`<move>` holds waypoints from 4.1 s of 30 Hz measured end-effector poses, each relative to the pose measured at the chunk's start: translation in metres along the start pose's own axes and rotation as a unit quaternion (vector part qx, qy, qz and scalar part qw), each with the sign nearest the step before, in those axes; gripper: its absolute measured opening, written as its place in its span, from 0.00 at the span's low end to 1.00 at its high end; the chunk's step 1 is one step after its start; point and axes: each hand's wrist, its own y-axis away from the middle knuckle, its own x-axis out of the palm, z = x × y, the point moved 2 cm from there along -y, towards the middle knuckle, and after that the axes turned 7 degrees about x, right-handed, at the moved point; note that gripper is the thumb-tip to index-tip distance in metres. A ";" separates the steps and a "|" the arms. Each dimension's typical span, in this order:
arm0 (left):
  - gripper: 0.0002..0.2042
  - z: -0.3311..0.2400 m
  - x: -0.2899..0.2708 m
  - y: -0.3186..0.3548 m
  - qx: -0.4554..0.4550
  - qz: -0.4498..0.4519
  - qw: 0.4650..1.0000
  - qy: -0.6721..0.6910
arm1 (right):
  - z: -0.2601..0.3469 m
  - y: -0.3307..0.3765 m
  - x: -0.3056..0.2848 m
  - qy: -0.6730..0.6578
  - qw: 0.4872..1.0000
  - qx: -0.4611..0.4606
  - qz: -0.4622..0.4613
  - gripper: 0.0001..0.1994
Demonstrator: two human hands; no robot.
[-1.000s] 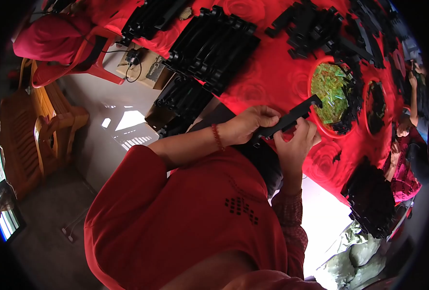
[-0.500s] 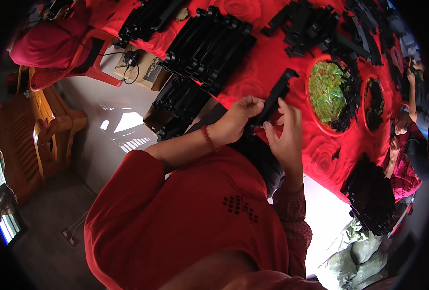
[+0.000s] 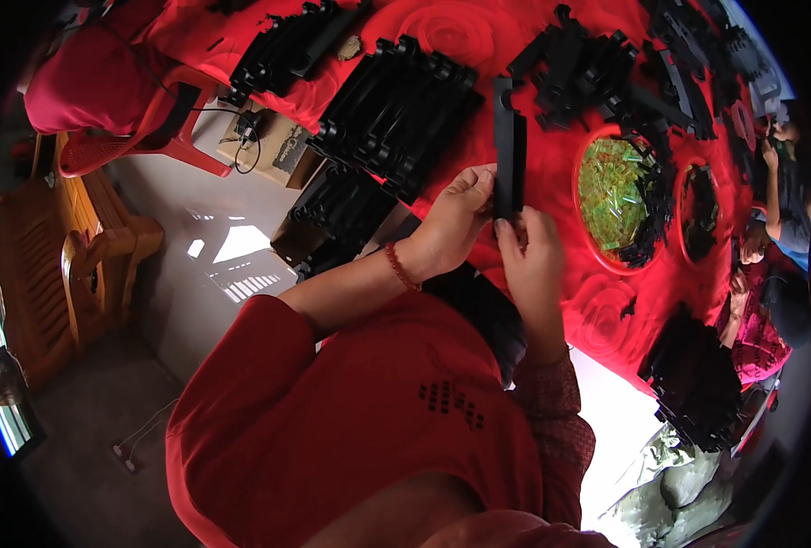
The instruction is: The person assembles a printer cartridge frame by hand, fitting small plastic components, metal pins, and springs into the frame.
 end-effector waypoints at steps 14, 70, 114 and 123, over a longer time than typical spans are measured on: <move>0.08 0.019 -0.043 -0.008 -0.058 0.049 0.975 -0.210 | 0.029 -0.129 -0.024 -0.308 0.938 0.147 0.062 0.10; 0.39 -0.004 0.039 -0.215 0.310 -0.209 0.544 -0.751 | -0.035 -0.065 -0.007 -0.061 0.995 -0.059 -0.055 0.20; 0.34 -0.026 0.045 -0.289 0.181 -0.271 0.713 -0.621 | -0.083 0.016 -0.012 -0.137 0.989 0.035 -0.046 0.17; 0.32 -0.018 0.018 -0.303 0.262 -0.250 0.797 -0.483 | -0.092 0.017 -0.002 -0.143 0.985 0.033 -0.096 0.14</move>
